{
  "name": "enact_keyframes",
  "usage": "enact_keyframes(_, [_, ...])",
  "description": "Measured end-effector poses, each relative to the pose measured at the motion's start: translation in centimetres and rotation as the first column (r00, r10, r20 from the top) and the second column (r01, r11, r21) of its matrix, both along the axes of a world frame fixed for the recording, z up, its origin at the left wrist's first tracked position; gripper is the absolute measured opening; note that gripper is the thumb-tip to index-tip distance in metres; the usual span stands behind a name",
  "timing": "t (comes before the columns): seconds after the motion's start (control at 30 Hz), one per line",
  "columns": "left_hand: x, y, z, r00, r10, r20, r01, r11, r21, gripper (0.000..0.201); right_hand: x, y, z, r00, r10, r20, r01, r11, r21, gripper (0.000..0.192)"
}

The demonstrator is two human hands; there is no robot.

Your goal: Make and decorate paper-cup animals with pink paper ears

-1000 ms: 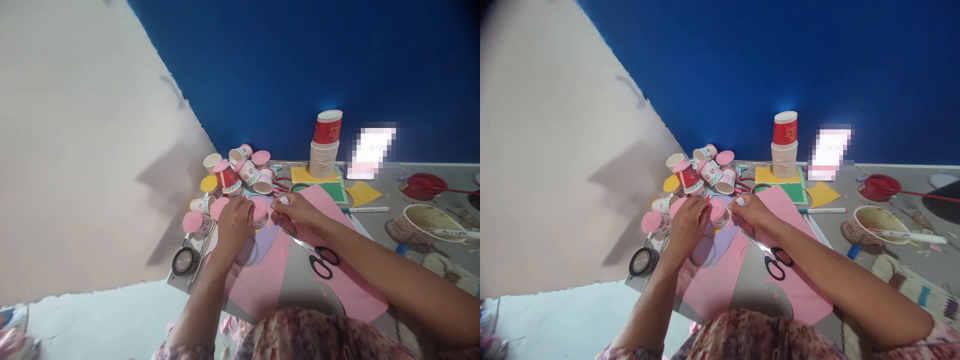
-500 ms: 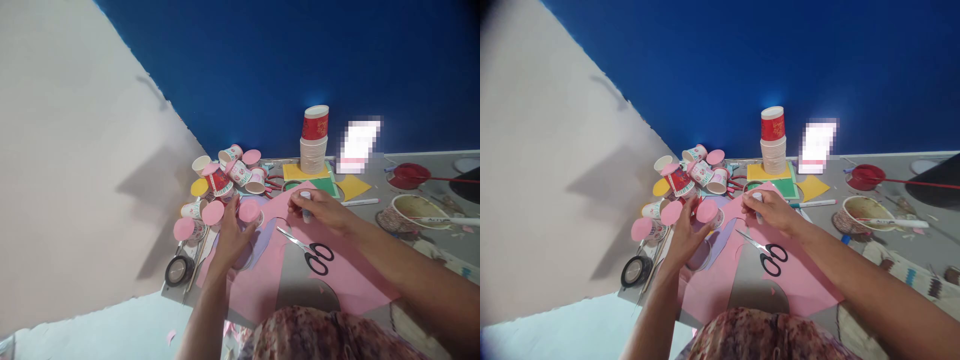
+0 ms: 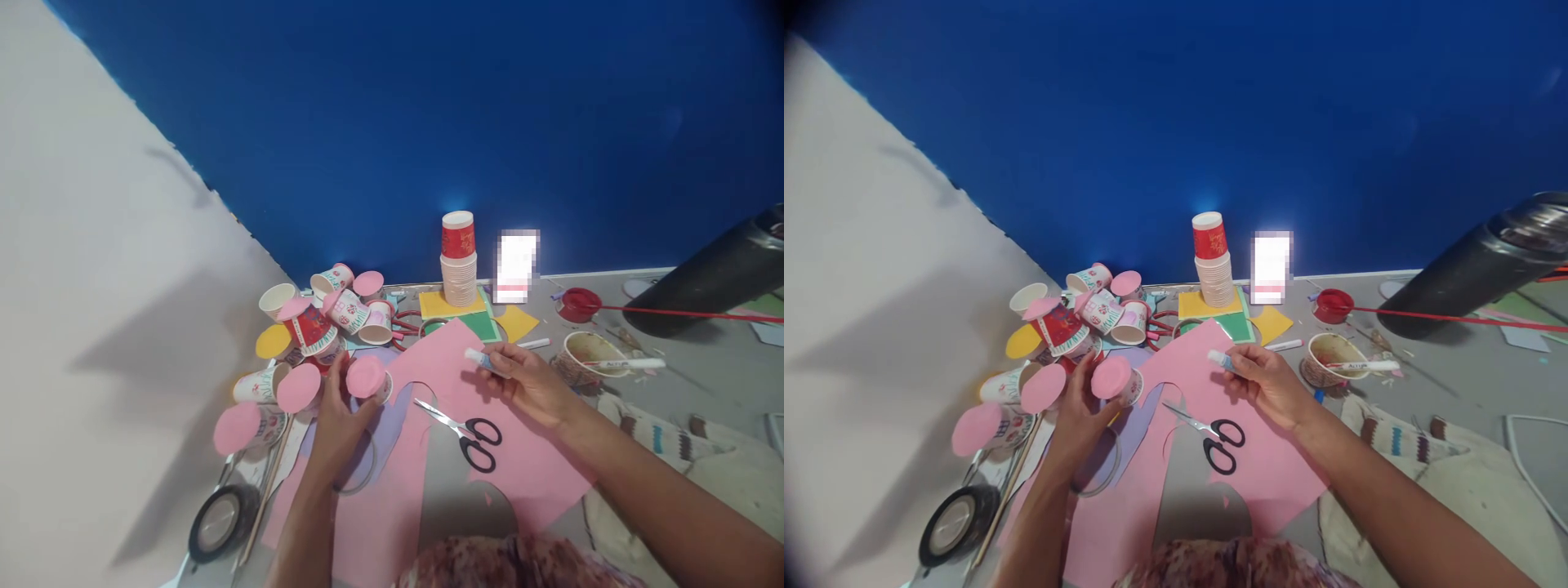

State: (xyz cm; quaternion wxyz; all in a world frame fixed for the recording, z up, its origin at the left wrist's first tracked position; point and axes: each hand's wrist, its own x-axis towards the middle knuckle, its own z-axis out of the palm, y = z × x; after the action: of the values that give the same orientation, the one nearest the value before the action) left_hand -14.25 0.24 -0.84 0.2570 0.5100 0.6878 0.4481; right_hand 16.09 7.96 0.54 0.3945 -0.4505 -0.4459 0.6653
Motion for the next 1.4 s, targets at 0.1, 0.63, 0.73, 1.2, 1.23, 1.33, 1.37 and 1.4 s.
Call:
enact_keyframes(0.1, [0.0, 0.1, -0.1, 0.999, 0.012, -0.051, -0.013, 1.000, -0.027, 0.085, 0.6, 0.7, -0.5, 1.000, -0.002, -0.028, 0.002, 1.000, 0.000, 0.058])
enact_keyframes(0.63, [0.8, 0.6, 0.4, 0.977, 0.093, -0.192, -0.095, 0.995, -0.004, 0.098, 0.4, 0.3, -2.1, 0.769, -0.215, 0.601, -0.193, 0.819, 0.540, 0.007])
enact_keyframes(0.73, [1.5, 0.5, 0.7, 0.970, 0.106, -0.219, -0.098, 0.994, 0.046, 0.099, 0.4, 0.4, -2.4, 0.697, -0.216, 0.684, -0.321, 0.759, 0.567, 0.008])
enact_keyframes(1.2, [3.0, 0.2, -0.7, 0.977, 0.138, -0.160, -0.112, 0.981, 0.161, 0.113, 0.6, -5.8, 1.1, 0.182, 0.106, 0.978, -0.736, 0.674, 0.063, 0.015])
enact_keyframes(1.23, [3.1, 0.1, -0.8, 0.978, 0.142, -0.152, -0.117, 0.980, 0.163, 0.115, 0.5, -6.1, 0.9, 0.148, 0.115, 0.982, -0.737, 0.676, 0.032, 0.017])
enact_keyframes(1.33, [3.0, -0.2, -0.9, 0.986, 0.137, -0.093, -0.124, 0.982, 0.140, 0.119, 0.0, -6.3, 0.4, 0.101, 0.101, 0.990, -0.734, 0.680, 0.006, 0.022])
enact_keyframes(1.37, [2.9, -0.4, -0.8, 0.992, 0.117, -0.055, -0.109, 0.987, 0.120, 0.119, -0.1, -6.3, 0.2, 0.100, 0.089, 0.991, -0.738, 0.674, 0.013, 0.023])
enact_keyframes(1.4, [2.8, -0.5, -0.8, 0.996, 0.085, -0.006, -0.084, 0.991, 0.100, 0.119, -0.2, -6.3, 0.0, 0.102, 0.078, 0.992, -0.746, 0.666, 0.025, 0.022])
